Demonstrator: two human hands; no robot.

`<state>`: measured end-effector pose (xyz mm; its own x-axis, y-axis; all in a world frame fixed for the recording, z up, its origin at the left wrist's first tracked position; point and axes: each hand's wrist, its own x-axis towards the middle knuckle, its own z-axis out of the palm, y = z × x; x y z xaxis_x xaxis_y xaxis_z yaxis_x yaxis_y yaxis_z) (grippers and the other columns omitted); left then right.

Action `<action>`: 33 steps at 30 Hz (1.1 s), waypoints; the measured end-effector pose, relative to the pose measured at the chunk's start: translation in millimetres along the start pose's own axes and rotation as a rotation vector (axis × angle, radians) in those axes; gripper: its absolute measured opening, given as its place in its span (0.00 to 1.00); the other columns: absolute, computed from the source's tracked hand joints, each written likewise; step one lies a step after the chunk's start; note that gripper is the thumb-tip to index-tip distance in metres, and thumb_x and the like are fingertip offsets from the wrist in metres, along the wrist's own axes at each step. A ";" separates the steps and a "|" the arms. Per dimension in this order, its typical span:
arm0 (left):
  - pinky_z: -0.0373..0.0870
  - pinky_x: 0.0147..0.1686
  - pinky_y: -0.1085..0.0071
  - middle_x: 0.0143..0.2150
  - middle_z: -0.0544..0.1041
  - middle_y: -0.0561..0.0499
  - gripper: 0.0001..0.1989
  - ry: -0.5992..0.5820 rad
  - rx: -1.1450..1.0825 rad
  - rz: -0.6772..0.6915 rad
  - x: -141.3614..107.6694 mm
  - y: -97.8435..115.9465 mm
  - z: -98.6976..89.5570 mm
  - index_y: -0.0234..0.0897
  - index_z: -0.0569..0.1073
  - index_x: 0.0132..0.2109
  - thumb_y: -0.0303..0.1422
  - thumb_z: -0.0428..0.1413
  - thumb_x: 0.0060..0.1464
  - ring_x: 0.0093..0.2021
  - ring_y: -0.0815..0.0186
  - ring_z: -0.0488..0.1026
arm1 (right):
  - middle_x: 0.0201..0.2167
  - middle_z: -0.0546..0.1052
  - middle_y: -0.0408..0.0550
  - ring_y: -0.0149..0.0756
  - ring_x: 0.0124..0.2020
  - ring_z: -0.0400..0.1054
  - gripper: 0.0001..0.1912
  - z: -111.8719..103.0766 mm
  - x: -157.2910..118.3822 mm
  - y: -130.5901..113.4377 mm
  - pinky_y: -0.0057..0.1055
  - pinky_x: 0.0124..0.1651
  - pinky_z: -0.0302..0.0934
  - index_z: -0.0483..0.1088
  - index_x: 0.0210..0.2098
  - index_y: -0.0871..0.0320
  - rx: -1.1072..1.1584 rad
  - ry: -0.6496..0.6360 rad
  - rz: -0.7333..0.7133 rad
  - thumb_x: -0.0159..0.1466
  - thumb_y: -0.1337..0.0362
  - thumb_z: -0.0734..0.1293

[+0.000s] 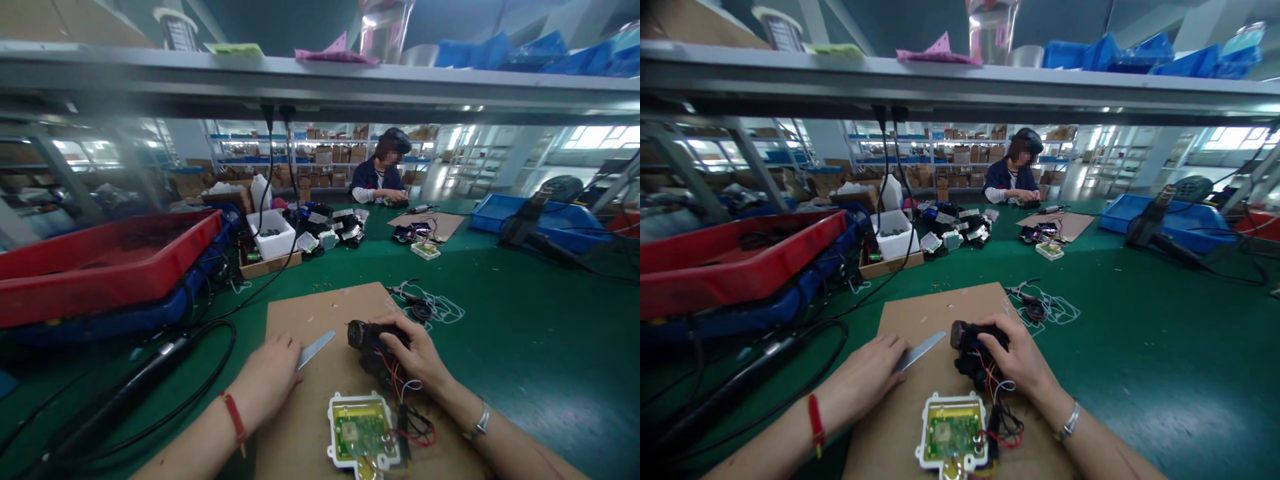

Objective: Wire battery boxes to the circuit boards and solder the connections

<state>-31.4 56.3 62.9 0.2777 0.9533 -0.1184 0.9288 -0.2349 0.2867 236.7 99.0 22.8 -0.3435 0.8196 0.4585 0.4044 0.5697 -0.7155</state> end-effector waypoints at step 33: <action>0.41 0.09 0.83 0.23 0.70 0.57 0.11 -0.571 -1.539 -0.090 -7.6 -15.2 -9.2 0.31 0.69 0.35 0.36 0.57 0.51 0.12 0.81 0.52 | 0.44 0.73 0.57 0.44 0.44 0.67 0.17 -20.1 1.1 -19.9 0.42 0.43 0.63 0.67 0.54 0.59 -0.357 -0.037 -0.647 0.65 0.64 0.61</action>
<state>-49.9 54.4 68.2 0.6129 0.6813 -0.4001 -0.0599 0.5450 0.8363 245.3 89.8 48.1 -0.6327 0.3140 0.7079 0.3598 0.9286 -0.0903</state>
